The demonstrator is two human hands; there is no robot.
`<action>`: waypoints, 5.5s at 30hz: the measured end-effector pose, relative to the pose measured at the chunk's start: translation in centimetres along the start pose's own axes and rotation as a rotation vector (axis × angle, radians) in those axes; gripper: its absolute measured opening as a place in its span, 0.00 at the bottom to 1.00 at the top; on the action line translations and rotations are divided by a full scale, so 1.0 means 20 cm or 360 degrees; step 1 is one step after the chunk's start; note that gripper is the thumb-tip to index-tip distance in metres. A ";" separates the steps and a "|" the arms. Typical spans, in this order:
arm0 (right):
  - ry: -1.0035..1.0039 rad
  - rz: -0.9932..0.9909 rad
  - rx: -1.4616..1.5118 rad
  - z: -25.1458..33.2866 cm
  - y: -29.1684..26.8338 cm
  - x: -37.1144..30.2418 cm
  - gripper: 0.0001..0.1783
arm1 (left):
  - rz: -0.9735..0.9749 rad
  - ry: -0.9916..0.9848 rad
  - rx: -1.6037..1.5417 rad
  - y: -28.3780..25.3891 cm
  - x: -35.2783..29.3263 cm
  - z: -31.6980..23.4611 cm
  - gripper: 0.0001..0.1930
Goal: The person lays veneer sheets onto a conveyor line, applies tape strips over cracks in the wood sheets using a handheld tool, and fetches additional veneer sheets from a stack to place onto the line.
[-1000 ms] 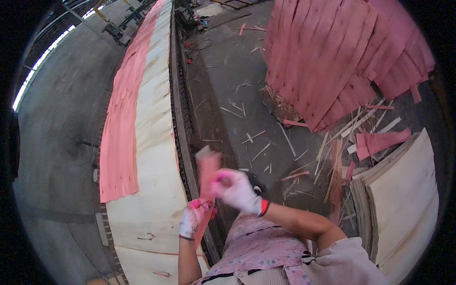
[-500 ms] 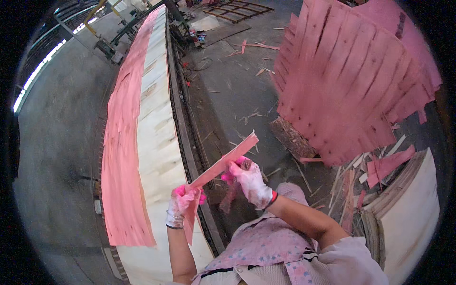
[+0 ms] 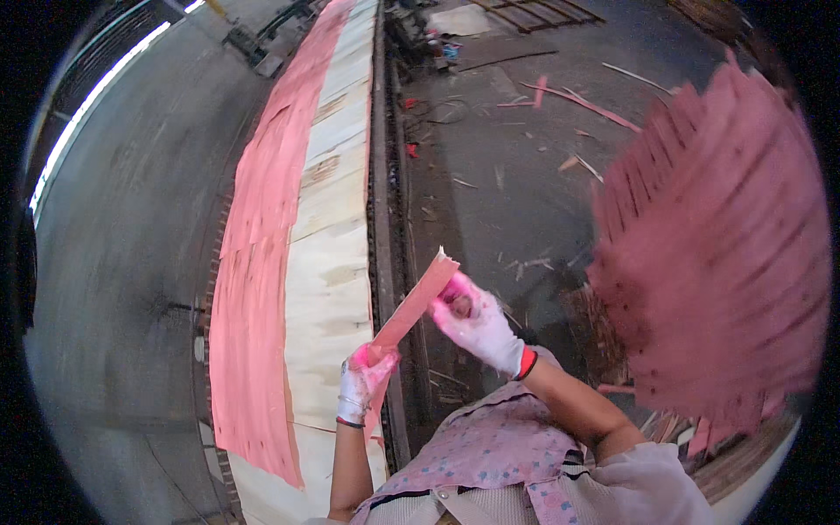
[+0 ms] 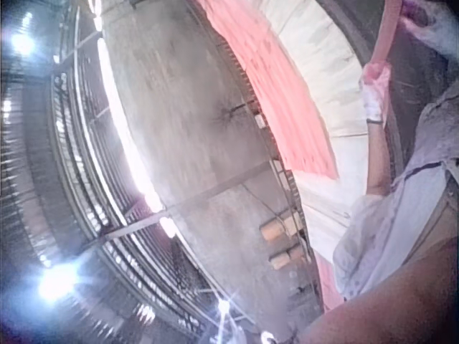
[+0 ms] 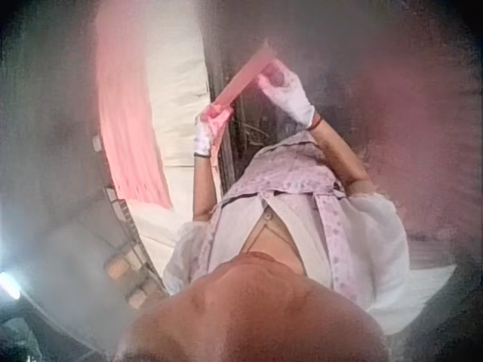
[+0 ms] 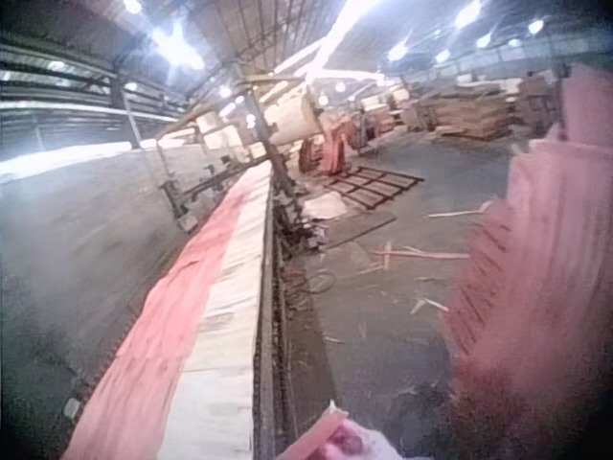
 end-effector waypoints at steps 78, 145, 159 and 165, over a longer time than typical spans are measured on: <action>0.2103 0.1662 -0.0093 -1.84 1.55 3.68 0.15 | -0.2862 -0.0613 -0.1636 -1.35 2.37 -0.02 0.26; -0.0670 0.2985 -0.0125 -1.33 1.87 3.03 0.16 | -0.2452 -0.1222 -0.2060 -0.82 2.03 1.09 0.16; -0.0653 0.2494 -0.1851 -2.07 2.48 3.29 0.42 | -0.2220 -0.0779 -0.2469 -0.51 2.17 1.32 0.13; -0.0679 0.2349 -0.1972 -2.54 3.05 3.20 0.39 | -0.2099 -0.0974 -0.2609 -0.41 2.10 1.47 0.14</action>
Point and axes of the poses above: each hand's wrist, its own x-axis towards the middle knuckle, its own y-axis out of the palm, z = x × y, the point moved 2 cm from there along x, towards the middle knuckle, and after that the axes turned 3 degrees about -y, right-handed, at the moved point
